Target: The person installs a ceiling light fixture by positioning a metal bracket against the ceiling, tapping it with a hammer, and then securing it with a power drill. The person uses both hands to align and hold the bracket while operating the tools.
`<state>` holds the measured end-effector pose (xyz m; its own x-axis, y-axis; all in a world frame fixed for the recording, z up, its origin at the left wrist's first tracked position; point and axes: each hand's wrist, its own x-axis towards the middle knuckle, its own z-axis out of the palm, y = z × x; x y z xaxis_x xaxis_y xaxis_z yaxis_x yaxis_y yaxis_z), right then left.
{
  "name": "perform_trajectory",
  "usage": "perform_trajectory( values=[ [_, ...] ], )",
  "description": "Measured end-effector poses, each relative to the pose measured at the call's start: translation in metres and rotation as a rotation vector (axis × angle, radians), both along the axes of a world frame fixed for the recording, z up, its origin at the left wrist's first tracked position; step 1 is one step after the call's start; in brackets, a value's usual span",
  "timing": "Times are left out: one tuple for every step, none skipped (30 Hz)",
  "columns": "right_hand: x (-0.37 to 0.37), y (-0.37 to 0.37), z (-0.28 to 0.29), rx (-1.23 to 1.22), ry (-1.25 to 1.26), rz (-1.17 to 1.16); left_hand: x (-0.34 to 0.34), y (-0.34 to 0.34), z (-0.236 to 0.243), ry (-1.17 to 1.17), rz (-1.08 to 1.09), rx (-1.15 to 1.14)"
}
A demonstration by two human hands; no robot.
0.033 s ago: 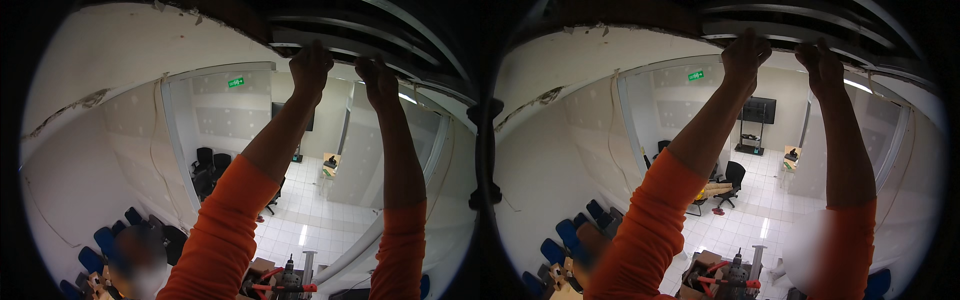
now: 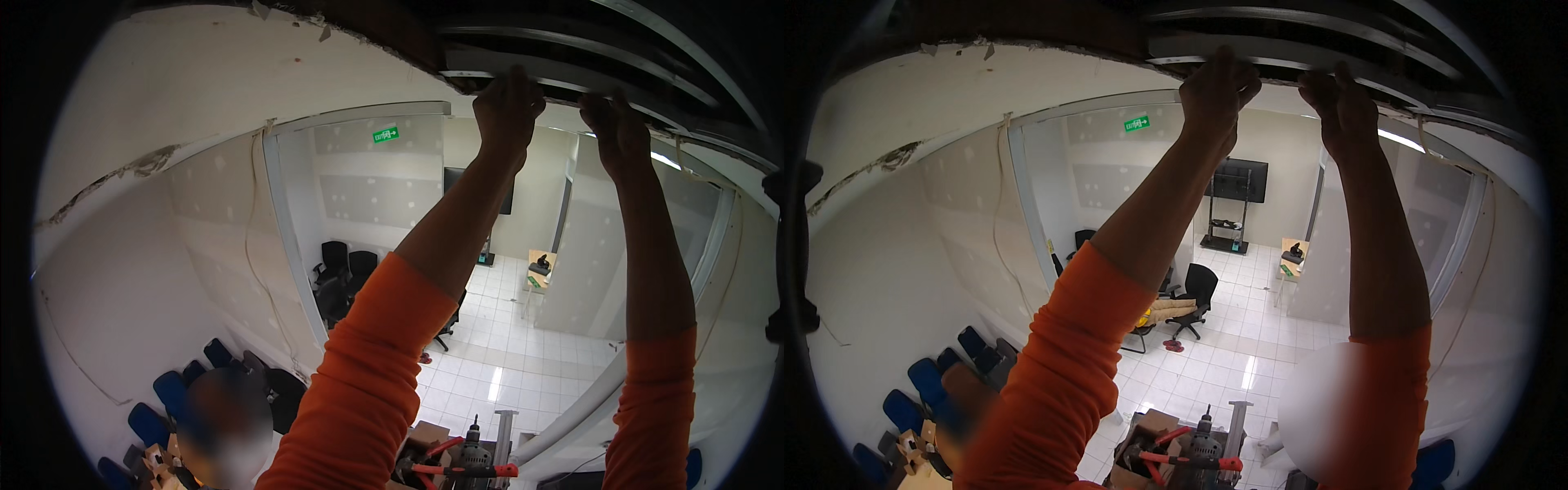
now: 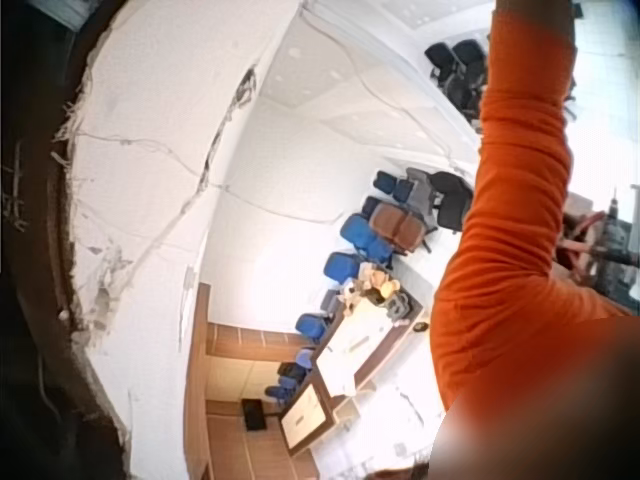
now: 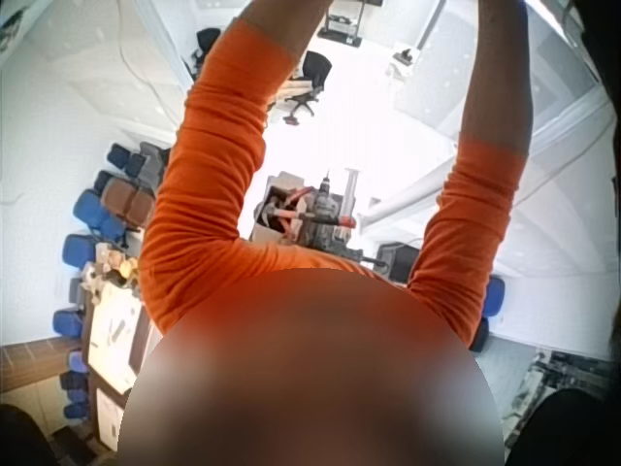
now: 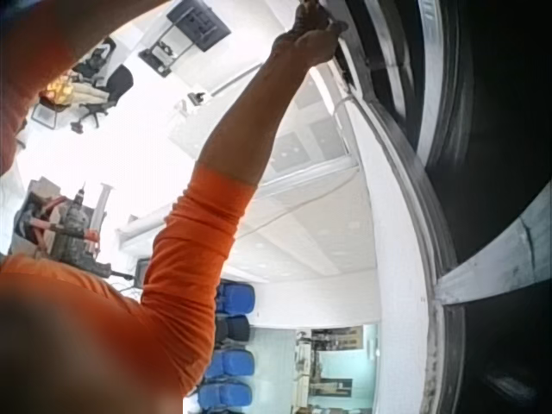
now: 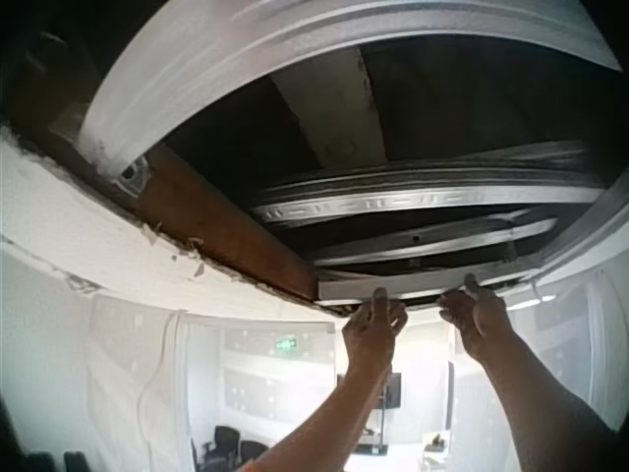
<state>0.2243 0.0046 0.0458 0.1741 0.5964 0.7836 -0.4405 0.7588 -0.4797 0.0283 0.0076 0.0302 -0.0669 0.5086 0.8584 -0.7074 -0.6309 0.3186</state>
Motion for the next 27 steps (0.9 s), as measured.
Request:
perform_trajectory(
  values=[
    [-0.001,0.002,0.000,-0.001,0.014,-0.002,0.001,0.000,0.001,0.000,-0.003,-0.038],
    [-0.001,0.003,0.000,0.014,0.012,-0.024,0.003,0.000,0.002,0.000,-0.006,-0.076],
    [-0.002,0.003,0.000,0.036,-0.005,-0.031,0.004,-0.001,0.002,-0.007,-0.003,-0.070],
    [-0.003,0.004,-0.001,0.056,-0.022,-0.037,0.005,-0.002,0.002,-0.014,0.000,-0.066],
    [-0.003,0.004,-0.001,0.059,-0.011,-0.024,0.005,-0.002,0.002,-0.007,0.006,-0.081],
    [-0.004,0.004,-0.002,0.060,0.001,-0.011,0.006,-0.002,0.001,-0.015,0.009,-0.053],
    [-0.005,0.003,-0.002,0.052,0.028,-0.008,0.006,-0.001,0.001,-0.009,0.013,-0.042],
    [-0.006,0.003,-0.002,0.045,0.029,-0.024,0.006,0.000,0.001,-0.005,0.017,-0.030],
    [-0.008,0.002,-0.002,0.031,0.045,-0.048,0.007,0.002,0.000,-0.006,0.018,-0.029],
    [-0.009,0.001,-0.002,0.036,0.049,-0.061,0.007,0.004,-0.002,-0.006,0.020,-0.025],
    [-0.011,0.000,-0.001,0.016,0.076,-0.068,0.008,0.007,-0.001,-0.012,0.021,0.007],
    [-0.013,-0.001,-0.001,0.016,0.088,-0.062,0.008,0.010,0.000,-0.001,0.097,0.033],
    [-0.015,-0.003,-0.001,0.010,0.099,-0.061,0.009,0.013,0.000,0.001,0.173,0.083],
    [-0.017,-0.004,-0.001,0.029,0.097,-0.061,0.010,0.016,0.000,0.001,0.216,0.105],
    [-0.018,-0.006,-0.002,0.032,0.103,-0.062,0.010,0.018,0.001,0.000,0.259,0.126],
    [-0.020,-0.008,-0.003,0.021,0.114,-0.078,0.011,0.020,0.000,0.000,0.270,0.119],
    [-0.021,-0.010,-0.004,-0.001,0.136,-0.097,0.010,0.021,0.000,0.004,0.277,0.121],
    [-0.022,-0.011,-0.004,0.002,0.138,-0.094,0.010,0.022,0.000,0.008,0.285,0.124],
    [-0.022,-0.012,-0.005,-0.010,0.153,-0.097,0.009,0.022,-0.001,0.020,0.289,0.132],
    [-0.022,-0.012,-0.006,0.021,0.131,-0.092,0.008,0.022,-0.002,0.031,0.260,0.097],
    [-0.021,-0.012,-0.005,-0.005,0.089,-0.185,0.007,0.021,-0.003,0.033,0.201,0.091],
    [-0.020,-0.012,-0.006,0.003,0.010,-0.278,0.006,0.020,-0.004,0.036,0.110,0.038],
    [-0.020,-0.011,-0.006,-0.031,-0.023,-0.346,0.005,0.018,-0.004,0.037,0.022,-0.013],
    [-0.019,-0.010,-0.005,-0.029,-0.066,-0.362,0.004,0.016,-0.004,0.033,0.116,0.041],
    [-0.019,-0.009,-0.005,-0.003,-0.045,-0.276,0.003,0.013,-0.004,0.028,0.212,0.101],
    [-0.019,-0.008,-0.005,-0.033,0.062,-0.162,0.002,0.011,-0.001,0.029,0.217,0.101],
    [-0.019,-0.008,-0.005,-0.084,0.150,-0.085,0.002,0.008,0.001,0.030,0.221,0.100]
  ],
)
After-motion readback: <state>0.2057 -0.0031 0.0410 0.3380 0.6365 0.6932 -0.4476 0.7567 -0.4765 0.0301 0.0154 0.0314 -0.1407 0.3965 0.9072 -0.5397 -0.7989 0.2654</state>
